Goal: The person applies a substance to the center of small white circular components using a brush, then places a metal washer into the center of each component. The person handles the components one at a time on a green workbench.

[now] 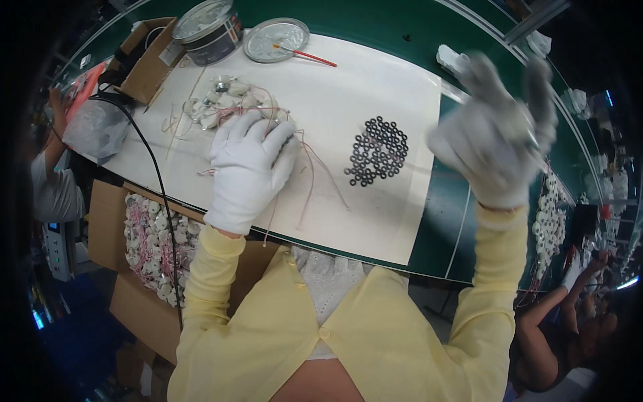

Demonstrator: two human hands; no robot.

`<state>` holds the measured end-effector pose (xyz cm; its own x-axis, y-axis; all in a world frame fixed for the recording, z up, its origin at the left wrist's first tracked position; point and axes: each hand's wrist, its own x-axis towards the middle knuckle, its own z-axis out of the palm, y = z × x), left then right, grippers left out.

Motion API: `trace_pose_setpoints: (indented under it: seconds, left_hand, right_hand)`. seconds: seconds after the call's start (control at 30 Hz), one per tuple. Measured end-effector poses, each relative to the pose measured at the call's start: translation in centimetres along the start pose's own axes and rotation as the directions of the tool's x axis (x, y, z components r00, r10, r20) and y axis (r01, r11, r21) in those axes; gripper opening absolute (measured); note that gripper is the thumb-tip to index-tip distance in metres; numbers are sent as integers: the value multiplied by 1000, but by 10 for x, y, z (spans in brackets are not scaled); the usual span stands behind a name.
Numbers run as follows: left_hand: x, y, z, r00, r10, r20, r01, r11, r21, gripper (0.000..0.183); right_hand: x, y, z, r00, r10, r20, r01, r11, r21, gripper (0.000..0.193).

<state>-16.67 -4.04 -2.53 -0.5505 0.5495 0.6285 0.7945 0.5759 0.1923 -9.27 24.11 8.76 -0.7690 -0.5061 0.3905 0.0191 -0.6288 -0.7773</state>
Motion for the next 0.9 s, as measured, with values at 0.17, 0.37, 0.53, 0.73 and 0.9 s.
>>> trace_pose_setpoints:
  seconds: [0.17, 0.37, 0.53, 0.73, 0.9]
  left_hand:
    - [4, 3, 11, 1000, 12, -8, -12, 999, 53, 15]
    - [7, 20, 18, 985, -71, 156, 47, 987, 151, 11]
    - [-6, 32, 20, 998, 5, 65, -6, 1000, 14, 11]
    - [-30, 29, -1, 989, 33, 143, -37, 999, 26, 22]
    - [-46, 24, 6, 989, 128, 71, -121, 988, -91, 29]
  right_hand:
    - [-116, -13, 39, 817, 52, -574, -387, 788, -479, 59]
    - [-136, 54, 24, 443, -74, -893, -895, -101, -435, 46]
    - [-138, 68, -3, 641, -170, -748, -710, -500, -495, 47]
    - [-132, 48, 0, 743, -148, -652, -653, -371, -660, 43]
    - [-137, 50, 3, 795, 94, -600, -565, -245, -788, 40]
